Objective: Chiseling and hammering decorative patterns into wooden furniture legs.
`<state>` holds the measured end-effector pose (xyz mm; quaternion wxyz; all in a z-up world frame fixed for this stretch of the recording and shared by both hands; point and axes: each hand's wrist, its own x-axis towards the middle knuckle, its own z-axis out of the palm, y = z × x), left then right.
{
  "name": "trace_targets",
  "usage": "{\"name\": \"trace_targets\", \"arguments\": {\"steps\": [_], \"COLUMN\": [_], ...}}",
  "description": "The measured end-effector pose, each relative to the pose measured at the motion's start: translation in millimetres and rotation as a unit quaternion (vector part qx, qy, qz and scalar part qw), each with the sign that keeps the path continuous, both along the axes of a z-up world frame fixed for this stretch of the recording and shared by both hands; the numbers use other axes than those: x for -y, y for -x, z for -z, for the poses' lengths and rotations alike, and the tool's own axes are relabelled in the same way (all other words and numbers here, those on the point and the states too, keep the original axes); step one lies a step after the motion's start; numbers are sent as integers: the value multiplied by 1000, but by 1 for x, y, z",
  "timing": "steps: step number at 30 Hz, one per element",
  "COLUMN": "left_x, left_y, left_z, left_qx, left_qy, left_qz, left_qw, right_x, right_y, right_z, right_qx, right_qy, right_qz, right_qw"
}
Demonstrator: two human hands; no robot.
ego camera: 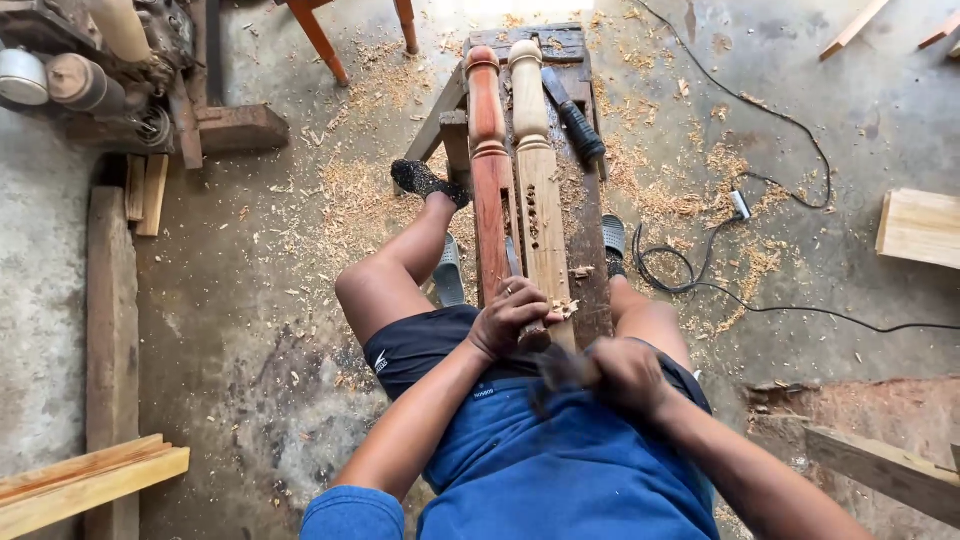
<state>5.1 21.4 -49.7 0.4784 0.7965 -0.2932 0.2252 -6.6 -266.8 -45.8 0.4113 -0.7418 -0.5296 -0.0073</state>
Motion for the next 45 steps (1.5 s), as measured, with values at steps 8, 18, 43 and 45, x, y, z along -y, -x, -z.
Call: {"name": "trace_targets", "arguments": {"steps": [8,18,43,45], "left_x": [-9,-10,-26,-18], "left_y": [4,1,-166,-177], "left_z": [18,5,25,103], "left_qx": [42,-19,-308,-342], "left_qy": [-87,-93,314,620], "left_qz": [16,10,-56,127], "left_qw": [995,995,896,694], "right_x": [-33,-15,-46,-48], "right_y": [10,6,5,-2], "right_z": [-46,-60,-135,-148], "right_qx": [-94,45,-166,25], "right_qy": [236,4,162,-5], "right_qz": [258,-6,362,264], "right_qw": [932,999,903,964]}}
